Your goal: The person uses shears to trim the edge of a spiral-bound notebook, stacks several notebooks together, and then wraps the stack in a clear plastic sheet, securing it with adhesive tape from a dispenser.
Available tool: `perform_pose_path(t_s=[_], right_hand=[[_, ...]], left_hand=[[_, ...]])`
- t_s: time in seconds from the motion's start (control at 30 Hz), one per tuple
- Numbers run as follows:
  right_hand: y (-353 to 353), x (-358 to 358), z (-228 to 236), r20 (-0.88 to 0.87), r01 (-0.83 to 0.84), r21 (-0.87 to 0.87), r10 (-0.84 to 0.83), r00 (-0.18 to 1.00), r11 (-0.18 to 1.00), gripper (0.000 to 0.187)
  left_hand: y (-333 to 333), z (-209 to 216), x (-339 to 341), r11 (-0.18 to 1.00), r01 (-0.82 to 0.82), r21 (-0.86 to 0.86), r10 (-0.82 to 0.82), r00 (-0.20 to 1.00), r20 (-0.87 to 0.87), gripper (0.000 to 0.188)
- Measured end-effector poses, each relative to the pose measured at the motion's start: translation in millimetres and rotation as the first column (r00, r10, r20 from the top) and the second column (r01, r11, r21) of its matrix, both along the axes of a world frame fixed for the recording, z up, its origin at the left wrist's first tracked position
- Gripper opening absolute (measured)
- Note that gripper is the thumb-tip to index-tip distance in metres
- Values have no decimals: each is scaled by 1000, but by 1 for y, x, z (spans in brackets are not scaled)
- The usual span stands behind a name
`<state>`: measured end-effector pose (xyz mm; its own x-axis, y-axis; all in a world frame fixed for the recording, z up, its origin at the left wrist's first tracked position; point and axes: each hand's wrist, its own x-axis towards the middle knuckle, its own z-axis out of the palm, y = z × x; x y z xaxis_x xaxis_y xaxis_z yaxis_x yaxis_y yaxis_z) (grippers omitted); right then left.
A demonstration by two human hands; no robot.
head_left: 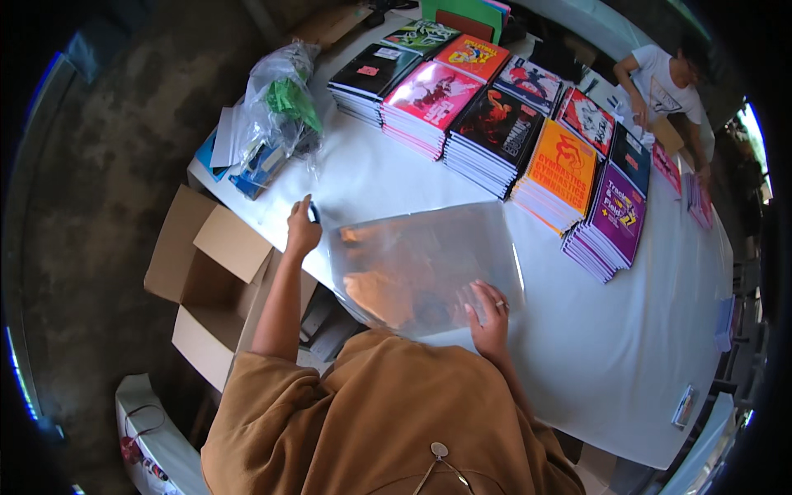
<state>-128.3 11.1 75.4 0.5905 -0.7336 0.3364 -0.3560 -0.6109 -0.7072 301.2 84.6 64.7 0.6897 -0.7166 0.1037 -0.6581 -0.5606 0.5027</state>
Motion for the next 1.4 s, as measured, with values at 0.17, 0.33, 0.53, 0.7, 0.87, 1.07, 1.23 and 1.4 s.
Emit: perform_pose_path(t_s=[0.17, 0.33, 0.53, 0.7, 0.87, 1.07, 1.23, 1.4], right_hand=[[24, -15, -28, -238, 471, 35, -450, 861, 881, 54], [55, 16, -33, -531, 728, -47, -634, 562, 684, 73], [74, 58, -36, -576, 845, -83, -717, 392, 528, 82], [64, 79, -27, -525, 849, -91, -750, 403, 520, 82], [43, 70, -21, -342, 897, 93, -832, 436, 431, 79], [32, 74, -29, 83, 605, 774, -978, 193, 185, 83], [53, 64, -64, 55, 584, 771, -940, 337, 255, 71], [69, 59, -36, 28, 168, 981, -931, 365, 96, 48]], left_hand=[[-24, -23, 32, 998, -60, -5, 59, 988, -139, 72], [-50, -29, 71, 927, 281, 247, -207, 935, -287, 94], [-109, -40, 114, 980, 193, 37, -170, 927, -334, 98], [-167, -63, 152, 970, 241, 27, -231, 953, -194, 97], [-191, -36, 95, 981, 117, 152, -92, 983, -161, 102], [-113, -10, -52, 789, 591, 166, -588, 806, -73, 82], [-67, -12, -114, 761, 621, 189, -648, 744, 165, 65], [-73, -6, -120, 729, 683, -43, -684, 724, -94, 47]])
